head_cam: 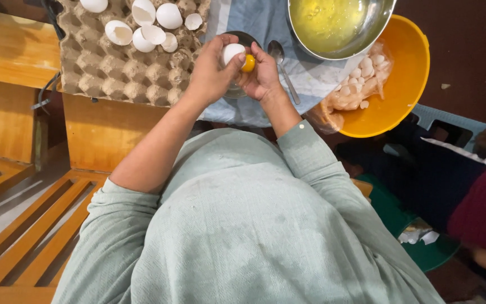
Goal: Cracking eggs and separating the yolks from the whites into separate containers.
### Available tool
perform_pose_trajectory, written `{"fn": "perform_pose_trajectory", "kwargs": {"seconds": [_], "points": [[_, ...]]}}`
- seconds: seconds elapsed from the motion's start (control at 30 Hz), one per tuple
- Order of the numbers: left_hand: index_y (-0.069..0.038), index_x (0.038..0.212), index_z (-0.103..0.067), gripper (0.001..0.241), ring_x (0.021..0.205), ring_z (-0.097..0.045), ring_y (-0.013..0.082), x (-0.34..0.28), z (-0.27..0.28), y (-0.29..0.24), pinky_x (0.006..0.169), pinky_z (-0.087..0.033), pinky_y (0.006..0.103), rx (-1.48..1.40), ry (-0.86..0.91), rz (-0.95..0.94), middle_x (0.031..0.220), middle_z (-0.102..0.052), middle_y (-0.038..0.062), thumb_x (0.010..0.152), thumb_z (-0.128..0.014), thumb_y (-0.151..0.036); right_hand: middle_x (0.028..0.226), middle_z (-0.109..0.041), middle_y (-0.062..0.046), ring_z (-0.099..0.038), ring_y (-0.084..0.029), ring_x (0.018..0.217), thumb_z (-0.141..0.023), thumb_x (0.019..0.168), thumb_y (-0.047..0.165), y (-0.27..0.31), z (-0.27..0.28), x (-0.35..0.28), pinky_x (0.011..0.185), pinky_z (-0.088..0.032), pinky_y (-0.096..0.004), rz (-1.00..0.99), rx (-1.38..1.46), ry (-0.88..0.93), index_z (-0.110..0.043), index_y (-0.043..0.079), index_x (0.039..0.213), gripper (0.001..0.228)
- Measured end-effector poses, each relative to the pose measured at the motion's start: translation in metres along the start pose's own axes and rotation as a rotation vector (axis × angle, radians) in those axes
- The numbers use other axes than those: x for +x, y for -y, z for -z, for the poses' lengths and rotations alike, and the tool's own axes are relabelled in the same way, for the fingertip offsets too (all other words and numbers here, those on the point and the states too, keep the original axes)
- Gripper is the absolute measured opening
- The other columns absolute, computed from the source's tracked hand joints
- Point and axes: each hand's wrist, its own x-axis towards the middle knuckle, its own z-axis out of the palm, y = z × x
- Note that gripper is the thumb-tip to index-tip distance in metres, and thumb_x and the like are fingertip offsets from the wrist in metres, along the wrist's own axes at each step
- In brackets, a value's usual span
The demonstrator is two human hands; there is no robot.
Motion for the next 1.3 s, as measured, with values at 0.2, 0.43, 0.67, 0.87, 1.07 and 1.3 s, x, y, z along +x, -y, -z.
{"fn": "perform_pose_trajectory", "kwargs": {"seconds": [0.2,0.43,0.67,0.87,1.07,1.3], "points": [[-0.008,0.128,-0.059,0.034,0.117,-0.06,0.0233,0.003,0.006,0.004,0.1,-0.049,0.0352,-0.046,-0.024,-0.052,0.128,-0.063,0.01,0.1,-0.068,-0.025,0.086,-0.072,-0.008,-0.072,-0.025,0.082,-0.062,0.097,0.035,0.002,0.003,0.003,0.067,-0.065,-0.039,-0.03,0.049,0.068,-0.07,0.008,0.083,0.031],[-0.013,0.128,-0.062,0.046,0.119,-0.059,0.0284,-0.001,0.01,-0.004,0.101,-0.046,0.0411,0.108,0.047,-0.146,0.126,-0.06,0.009,0.085,-0.08,-0.01,0.078,-0.063,-0.006,-0.06,-0.018,0.058,-0.064,0.097,0.035,0.003,0.005,0.009,0.048,-0.056,-0.031,-0.011,0.033,-0.026,-0.067,0.009,0.084,0.028],[-0.007,0.13,-0.061,0.051,0.108,-0.049,0.0368,-0.002,0.0,0.0,0.093,-0.046,0.0473,0.372,0.044,-0.558,0.126,-0.059,0.013,0.081,-0.071,0.005,0.093,-0.075,-0.014,-0.073,-0.03,0.089,-0.056,0.099,0.04,0.004,0.003,0.01,0.073,-0.058,-0.04,-0.04,-0.041,0.125,-0.069,0.003,0.106,0.039],[-0.004,0.13,-0.062,0.048,0.111,-0.053,0.0361,-0.004,0.006,-0.01,0.095,-0.049,0.0463,0.388,-0.045,-0.711,0.127,-0.059,0.016,0.084,-0.068,0.005,0.093,-0.074,-0.014,-0.073,-0.028,0.09,-0.051,0.095,0.018,0.002,0.017,0.023,0.071,-0.058,-0.036,-0.032,-0.041,0.168,-0.066,0.0,0.108,0.027],[-0.002,0.131,-0.06,0.051,0.115,-0.055,0.0373,-0.003,0.017,-0.019,0.099,-0.049,0.0476,0.36,-0.073,-0.745,0.13,-0.057,0.019,0.081,-0.066,0.011,0.088,-0.074,-0.009,-0.072,-0.022,0.079,-0.054,0.101,0.023,0.004,-0.002,0.002,0.059,-0.056,-0.03,0.003,-0.071,0.174,-0.068,0.003,0.104,0.024],[-0.009,0.135,-0.06,0.053,0.129,-0.052,0.0354,-0.008,0.023,-0.028,0.095,-0.051,0.0503,0.558,-0.05,-0.793,0.141,-0.053,0.011,0.087,-0.076,0.007,0.083,-0.068,-0.007,-0.069,-0.021,0.075,-0.047,0.098,0.027,0.003,0.015,0.017,0.057,-0.052,-0.029,-0.085,-0.083,0.139,-0.064,0.006,0.1,0.027]]}}
